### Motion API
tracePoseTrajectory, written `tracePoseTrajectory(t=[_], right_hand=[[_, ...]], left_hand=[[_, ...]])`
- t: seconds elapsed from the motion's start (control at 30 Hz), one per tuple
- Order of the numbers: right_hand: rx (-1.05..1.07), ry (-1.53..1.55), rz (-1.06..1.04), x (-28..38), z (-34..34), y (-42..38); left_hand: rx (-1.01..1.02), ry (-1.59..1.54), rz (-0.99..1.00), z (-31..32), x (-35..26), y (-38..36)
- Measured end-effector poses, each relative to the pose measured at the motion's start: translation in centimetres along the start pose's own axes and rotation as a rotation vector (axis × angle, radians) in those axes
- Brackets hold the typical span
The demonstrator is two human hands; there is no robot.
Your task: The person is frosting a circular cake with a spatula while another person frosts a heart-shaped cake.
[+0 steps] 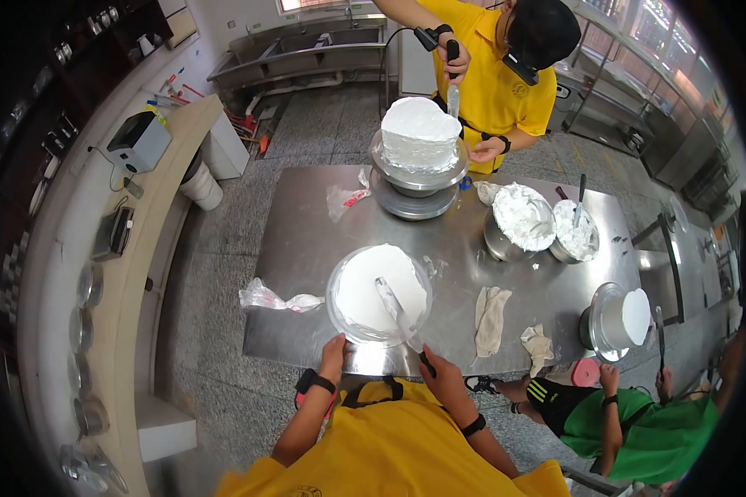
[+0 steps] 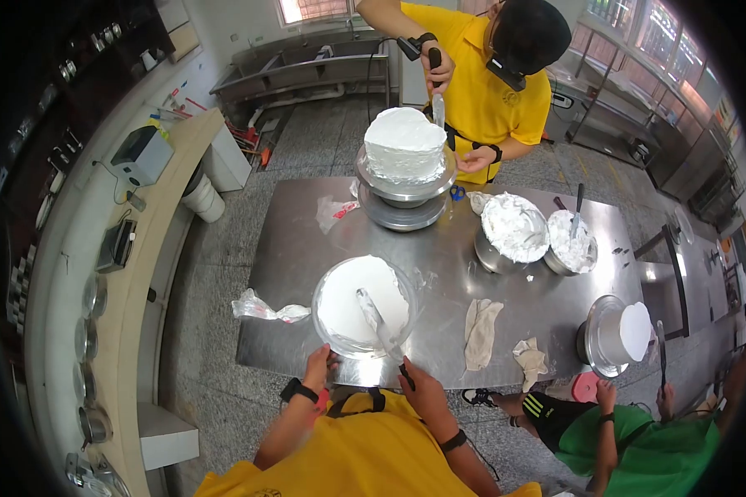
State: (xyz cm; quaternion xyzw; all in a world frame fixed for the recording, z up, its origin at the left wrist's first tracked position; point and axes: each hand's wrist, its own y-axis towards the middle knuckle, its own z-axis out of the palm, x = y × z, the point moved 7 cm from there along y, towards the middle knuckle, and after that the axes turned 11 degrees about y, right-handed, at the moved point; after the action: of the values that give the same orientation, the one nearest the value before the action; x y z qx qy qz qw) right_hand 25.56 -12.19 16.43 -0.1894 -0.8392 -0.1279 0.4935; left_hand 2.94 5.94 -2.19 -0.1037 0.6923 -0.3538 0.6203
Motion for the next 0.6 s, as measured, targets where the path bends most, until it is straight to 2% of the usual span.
tracePoseTrajectory(t=[0.07, 0.1, 0.13, 0.2, 0.33, 0.4, 0.43, 0.6], right_hand=[[-0.003, 0.007, -0.019, 0.0, 0.1, 0.0], [0.000, 0.010, -0.020, 0.2, 0.2, 0.0], [0.002, 0.004, -0.003, 0.2, 0.1, 0.2], [0.022, 0.007, 0.007, 0.3, 0.5, 0.4], [0.045, 0.000, -0.020, 0.4, 0.9, 0.4], [0.063, -0.023, -0.015, 0.5, 1.1, 0.3], [0.050, -0.012, -0.046, 0.6, 1.1, 0.1], [0.072, -0.013, -0.049, 0.2, 1.5, -0.1]], left_hand=[[0.044, 0.046, 0.102, 1.6, 1.0, -1.0], [0.162, 0.114, 0.043, 2.5, 1.8, -1.5], [0.162, 0.115, 0.044, 3.1, 2.4, -1.5], [0.315, 0.197, 0.130, 4.9, 3.1, -2.1], [0.373, 0.193, 0.059, 4.8, 2.8, -1.7], [0.204, 0.071, -0.032, 2.0, 1.6, -0.4], [0.158, 0.037, 0.018, 0.2, 0.0, 0.3], [0.034, -0.018, 0.003, -3.3, -0.7, 2.0]])
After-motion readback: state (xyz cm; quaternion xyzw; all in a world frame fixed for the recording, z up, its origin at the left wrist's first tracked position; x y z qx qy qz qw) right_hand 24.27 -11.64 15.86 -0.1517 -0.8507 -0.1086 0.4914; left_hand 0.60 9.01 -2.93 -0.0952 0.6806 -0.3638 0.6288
